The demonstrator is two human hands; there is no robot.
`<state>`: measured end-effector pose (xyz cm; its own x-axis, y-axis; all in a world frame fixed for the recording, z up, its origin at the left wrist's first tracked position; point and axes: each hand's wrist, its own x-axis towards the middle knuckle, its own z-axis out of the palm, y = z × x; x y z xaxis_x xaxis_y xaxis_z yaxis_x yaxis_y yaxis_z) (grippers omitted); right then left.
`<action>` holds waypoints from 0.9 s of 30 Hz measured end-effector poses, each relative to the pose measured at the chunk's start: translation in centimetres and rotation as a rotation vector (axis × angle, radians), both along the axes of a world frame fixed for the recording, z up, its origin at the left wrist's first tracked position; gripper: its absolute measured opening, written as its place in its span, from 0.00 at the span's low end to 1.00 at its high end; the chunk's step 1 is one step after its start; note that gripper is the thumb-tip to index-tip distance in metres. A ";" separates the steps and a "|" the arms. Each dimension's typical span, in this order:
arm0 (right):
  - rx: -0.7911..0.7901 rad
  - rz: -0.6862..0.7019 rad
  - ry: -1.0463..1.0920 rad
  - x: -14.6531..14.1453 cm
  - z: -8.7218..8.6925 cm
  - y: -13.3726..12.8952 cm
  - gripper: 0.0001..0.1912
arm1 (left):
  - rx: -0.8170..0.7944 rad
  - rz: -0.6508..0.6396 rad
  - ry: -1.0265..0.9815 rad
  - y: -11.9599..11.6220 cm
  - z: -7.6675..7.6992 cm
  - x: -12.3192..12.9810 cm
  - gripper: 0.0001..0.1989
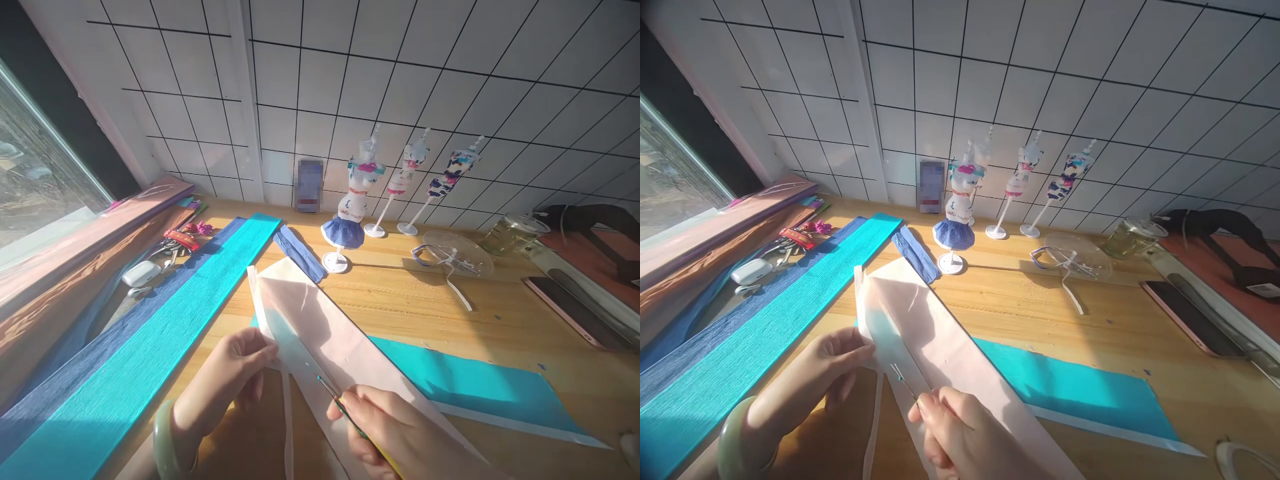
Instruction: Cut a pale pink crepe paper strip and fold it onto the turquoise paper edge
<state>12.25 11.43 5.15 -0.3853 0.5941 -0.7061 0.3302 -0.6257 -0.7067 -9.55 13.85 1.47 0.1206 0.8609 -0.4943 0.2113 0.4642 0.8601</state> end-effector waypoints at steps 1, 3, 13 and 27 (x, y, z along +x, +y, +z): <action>-0.028 -0.016 0.043 -0.7 -0.6 -0.2 0.18 | 0.008 0.004 -0.015 0.0 0.0 0.0 0.17; -0.044 -0.011 0.105 -1.5 -1.6 -0.4 0.20 | 0.024 0.017 -0.036 0.0 0.0 0.0 0.17; -0.001 0.078 0.025 -2.2 -2.0 0.1 0.22 | -0.030 0.026 -0.054 0.0 0.2 0.0 0.16; -0.017 0.130 -0.043 -3.2 -3.2 0.8 0.24 | -0.049 0.029 -0.090 0.0 -0.3 -0.3 0.20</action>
<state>9.08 12.24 1.99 -0.4276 0.5293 -0.7328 0.4385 -0.5874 -0.6802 -9.86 13.87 1.14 0.1421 0.8398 -0.5239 0.1203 0.5107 0.8513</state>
